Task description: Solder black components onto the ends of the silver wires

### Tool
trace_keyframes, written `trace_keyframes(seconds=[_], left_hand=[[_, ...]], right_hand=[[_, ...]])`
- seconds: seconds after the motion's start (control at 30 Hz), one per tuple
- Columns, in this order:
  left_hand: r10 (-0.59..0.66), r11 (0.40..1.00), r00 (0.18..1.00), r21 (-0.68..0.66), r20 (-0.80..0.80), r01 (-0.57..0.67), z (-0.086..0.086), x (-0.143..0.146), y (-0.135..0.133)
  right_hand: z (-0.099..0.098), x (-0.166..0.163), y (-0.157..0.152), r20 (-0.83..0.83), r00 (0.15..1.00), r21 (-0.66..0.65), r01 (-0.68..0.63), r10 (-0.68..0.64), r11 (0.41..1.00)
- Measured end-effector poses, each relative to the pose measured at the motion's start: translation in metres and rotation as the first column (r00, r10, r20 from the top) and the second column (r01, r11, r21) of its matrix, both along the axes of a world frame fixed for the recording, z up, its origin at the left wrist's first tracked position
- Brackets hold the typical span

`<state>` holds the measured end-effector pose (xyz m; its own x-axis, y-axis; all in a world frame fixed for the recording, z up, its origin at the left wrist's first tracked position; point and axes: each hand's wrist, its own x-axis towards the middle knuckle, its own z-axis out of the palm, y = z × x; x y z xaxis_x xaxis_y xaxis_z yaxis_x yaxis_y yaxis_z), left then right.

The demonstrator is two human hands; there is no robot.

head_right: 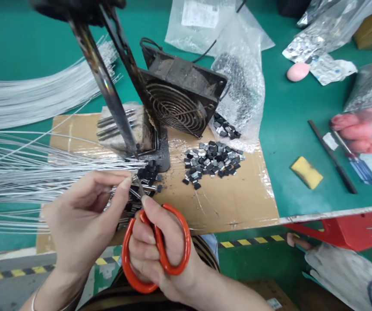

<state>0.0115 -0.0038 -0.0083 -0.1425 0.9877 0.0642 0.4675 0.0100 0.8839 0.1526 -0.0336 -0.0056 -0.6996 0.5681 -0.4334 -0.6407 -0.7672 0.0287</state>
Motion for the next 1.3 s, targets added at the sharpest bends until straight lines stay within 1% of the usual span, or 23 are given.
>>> trace_keyframes(seconds=[0.1, 0.27, 0.33, 0.47, 0.6, 0.8, 0.97, 1.1, 1.3], left_hand=[[0.013, 0.997, 0.998, -0.071, 0.067, -0.009, 0.007, 0.000, 0.004], [0.028, 0.998, 0.996, -0.063, 0.087, -0.022, 0.012, 0.002, 0.008], [0.029, 0.998, 0.995, -0.061, 0.100, -0.023, 0.013, 0.003, 0.008], [0.037, 0.998, 0.995, -0.060, 0.096, -0.031, 0.015, 0.004, 0.008], [0.030, 0.998, 0.995, -0.057, 0.098, -0.025, 0.015, 0.003, 0.007], [0.009, 0.999, 0.999, -0.032, 0.051, -0.008, 0.012, 0.001, 0.002], [0.002, 1.000, 1.000, 0.025, -0.006, -0.002, 0.010, 0.002, -0.001], [-0.014, 0.997, 0.998, 0.072, -0.061, 0.019, 0.008, 0.002, -0.002], [-0.004, 0.995, 0.988, 0.094, -0.154, 0.019, 0.006, 0.003, -0.003]], right_hand=[[-0.008, 0.003, -0.003, -0.084, 0.996, 0.016, -0.017, 0.018, 1.000], [-0.016, 0.001, -0.013, -0.197, 0.980, 0.107, -0.002, 0.023, 0.994], [-0.018, 0.001, -0.015, -0.203, 0.979, 0.119, 0.011, 0.014, 0.993], [-0.018, 0.001, -0.015, -0.170, 0.985, 0.128, -0.018, 0.040, 0.992], [-0.016, 0.001, -0.013, -0.163, 0.986, 0.137, -0.009, 0.032, 0.991], [-0.011, 0.001, -0.007, -0.157, 0.987, 0.141, 0.002, 0.021, 0.990], [-0.008, 0.002, -0.006, -0.095, 0.995, 0.113, -0.009, 0.020, 0.994], [-0.010, 0.002, -0.008, -0.122, 0.992, 0.071, -0.004, 0.013, 0.997], [-0.011, 0.001, -0.008, -0.182, 0.983, 0.086, 0.035, -0.019, 0.996]])
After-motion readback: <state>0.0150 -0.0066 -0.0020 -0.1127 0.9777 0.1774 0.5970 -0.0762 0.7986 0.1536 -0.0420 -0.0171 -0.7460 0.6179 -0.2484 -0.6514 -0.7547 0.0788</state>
